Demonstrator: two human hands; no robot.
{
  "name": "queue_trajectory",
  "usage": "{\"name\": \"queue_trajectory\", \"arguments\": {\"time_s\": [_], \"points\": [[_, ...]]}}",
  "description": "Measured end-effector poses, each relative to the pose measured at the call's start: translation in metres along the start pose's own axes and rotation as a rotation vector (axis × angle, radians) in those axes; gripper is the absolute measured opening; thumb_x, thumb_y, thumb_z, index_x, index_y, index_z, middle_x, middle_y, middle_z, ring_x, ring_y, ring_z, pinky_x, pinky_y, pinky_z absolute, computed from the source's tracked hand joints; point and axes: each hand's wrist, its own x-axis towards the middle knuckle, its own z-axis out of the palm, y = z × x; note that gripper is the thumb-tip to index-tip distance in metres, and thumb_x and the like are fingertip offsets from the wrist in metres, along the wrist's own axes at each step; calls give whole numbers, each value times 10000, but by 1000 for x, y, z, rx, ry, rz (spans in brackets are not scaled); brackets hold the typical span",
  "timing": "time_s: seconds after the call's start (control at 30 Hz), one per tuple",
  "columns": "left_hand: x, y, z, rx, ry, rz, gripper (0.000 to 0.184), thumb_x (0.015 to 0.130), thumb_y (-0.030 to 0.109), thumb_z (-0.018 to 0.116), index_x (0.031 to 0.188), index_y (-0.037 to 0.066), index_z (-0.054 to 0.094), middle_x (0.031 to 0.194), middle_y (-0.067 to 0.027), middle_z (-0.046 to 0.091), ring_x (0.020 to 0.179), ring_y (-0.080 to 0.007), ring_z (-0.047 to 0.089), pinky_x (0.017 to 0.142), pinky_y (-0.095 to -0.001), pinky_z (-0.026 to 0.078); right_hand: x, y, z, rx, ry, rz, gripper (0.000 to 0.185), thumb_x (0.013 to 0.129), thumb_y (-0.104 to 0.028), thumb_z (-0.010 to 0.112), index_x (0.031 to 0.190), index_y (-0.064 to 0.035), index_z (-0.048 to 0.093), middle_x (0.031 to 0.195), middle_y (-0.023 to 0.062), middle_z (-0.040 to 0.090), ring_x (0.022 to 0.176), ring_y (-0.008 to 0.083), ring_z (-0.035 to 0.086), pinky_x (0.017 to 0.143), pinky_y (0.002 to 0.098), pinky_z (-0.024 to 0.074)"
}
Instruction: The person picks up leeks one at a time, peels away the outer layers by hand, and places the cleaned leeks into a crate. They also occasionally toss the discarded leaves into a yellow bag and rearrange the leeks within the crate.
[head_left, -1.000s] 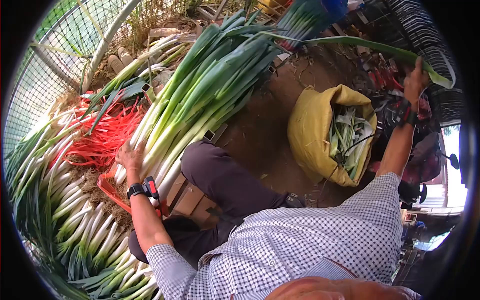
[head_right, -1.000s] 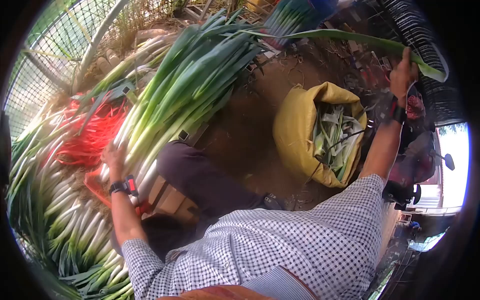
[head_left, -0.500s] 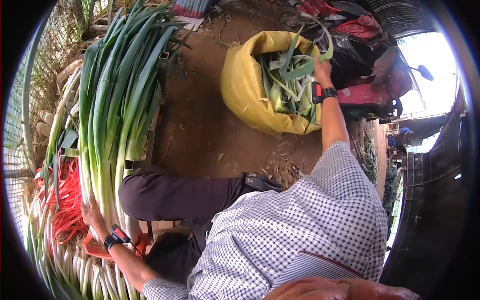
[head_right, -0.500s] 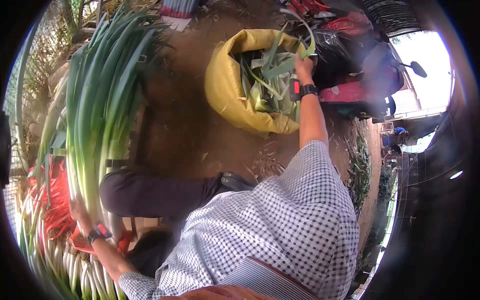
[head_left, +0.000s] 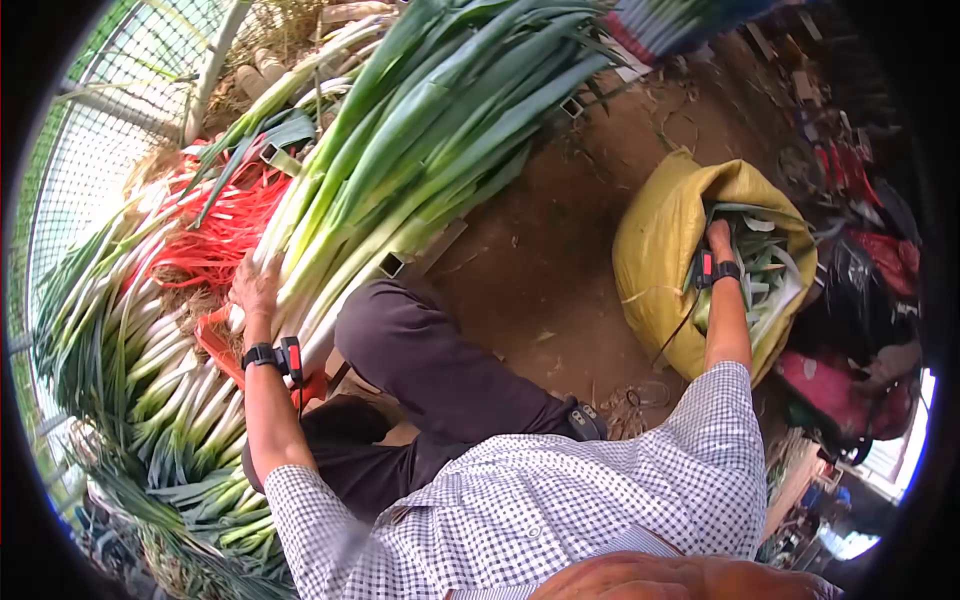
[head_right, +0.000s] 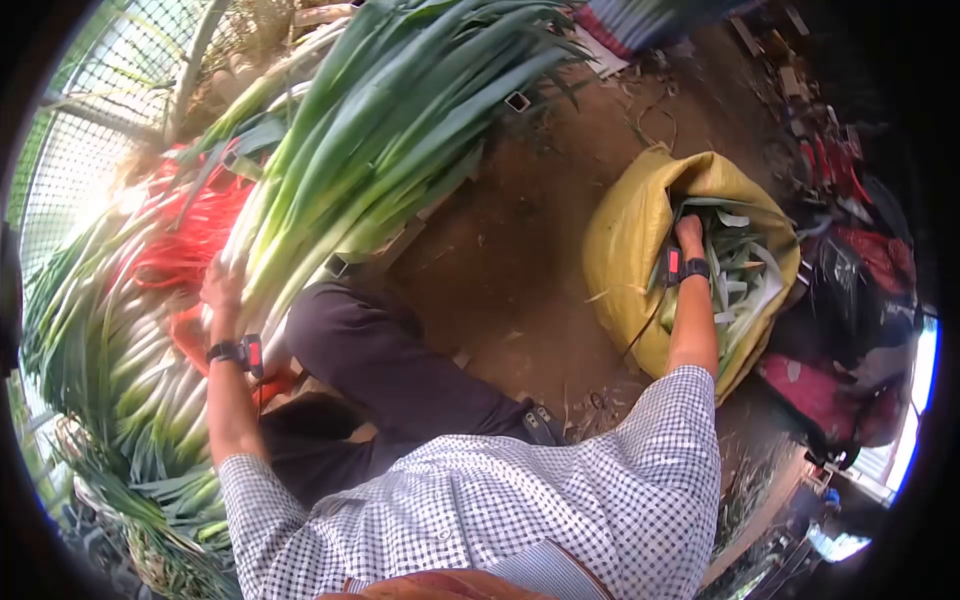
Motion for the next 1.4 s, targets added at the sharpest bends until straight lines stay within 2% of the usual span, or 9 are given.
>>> {"name": "queue_trajectory", "arguments": {"time_s": [0.2, 0.37, 0.53, 0.73, 0.83, 0.93, 1.2, 1.3, 1.4], "points": [[0, -12, -1, -216, 34, 111, 783, 820, 658, 628, 1364, 101, 549, 1370, -187, 559, 1296, -365, 478, 1089, -541, 286, 53, 57, 33, -128, 16, -291, 309, 802, -147, 538, 910, 97, 692, 1002, 354, 636, 1027, 500, 611, 877, 504, 491], [-23, -17, -3, -341, 228, 125, 660, 946, 590, 516, 1326, 52, 568, 1353, -164, 567, 1303, -321, 468, 1128, -528, 229, -143, -61, -159, -363, 129, -232, 406, 901, -345, 568, 993, 33, 683, 1075, 291, 655, 1044, 478, 609, 883, 536, 477], [-35, 6, 6, -115, 497, 156, 583, 978, 556, 465, 1262, 71, 620, 1274, -121, 619, 1270, -296, 491, 1132, -555, 200, -245, -239, -176, 357, 50, -946, 202, 955, -143, 609, 1049, 21, 682, 991, 197, 704, 920, 322, 691, 814, 347, 519], [-15, 3, 24, -138, 354, 184, 485, 1013, 489, 424, 1120, 85, 669, 1143, -156, 671, 1168, -324, 552, 1095, -537, 270, -302, -520, -124, 327, 389, -1915, 211, 882, -149, 668, 1061, -37, 662, 1133, 128, 662, 1094, 324, 597, 1009, 414, 428], [-19, 1, 21, -150, 324, 167, 506, 1020, 473, 415, 1164, 53, 657, 1187, -158, 655, 1221, -292, 524, 1144, -478, 238, -281, -602, -80, 33, 535, -1923, 372, 930, -396, 585, 1057, -56, 665, 1145, 124, 656, 1087, 309, 593, 1018, 416, 394], [-26, 6, 7, -235, 315, 175, 522, 1025, 467, 401, 1168, 34, 656, 1196, -173, 647, 1238, -292, 516, 1162, -472, 214, -266, -598, -71, -210, 176, -1500, 542, 947, -514, 526, 1059, -3, 664, 1132, 189, 649, 1111, 335, 574, 1006, 430, 397], [-11, 7, 8, -129, 237, 151, 432, 1031, 384, 391, 1135, 76, 676, 1166, -169, 654, 1193, -309, 536, 1142, -511, 226, -252, -581, -26, 168, 602, -1628, 471, 945, -427, 559, 1136, 0, 609, 1180, 174, 608, 1138, 332, 542, 1027, 433, 383], [-21, 11, 3, -66, 306, 165, 405, 1029, 365, 402, 1104, 83, 683, 1093, -164, 676, 1103, -311, 580, 1132, -507, 247, -247, -589, -55, -32, 260, -1622, 470, 959, -452, 523, 1096, -20, 648, 1176, 173, 624, 1143, 326, 543, 1034, 431, 378], [-22, 10, 6, -132, 349, 168, 385, 1025, 342, 422, 1106, 74, 686, 1056, -172, 682, 1066, -315, 600, 1114, -489, 281, -219, -593, -87, -193, 375, -1557, 462, 970, -475, 500, 910, -65, 703, 930, 151, 683, 961, 330, 619, 958, 426, 418]]}}
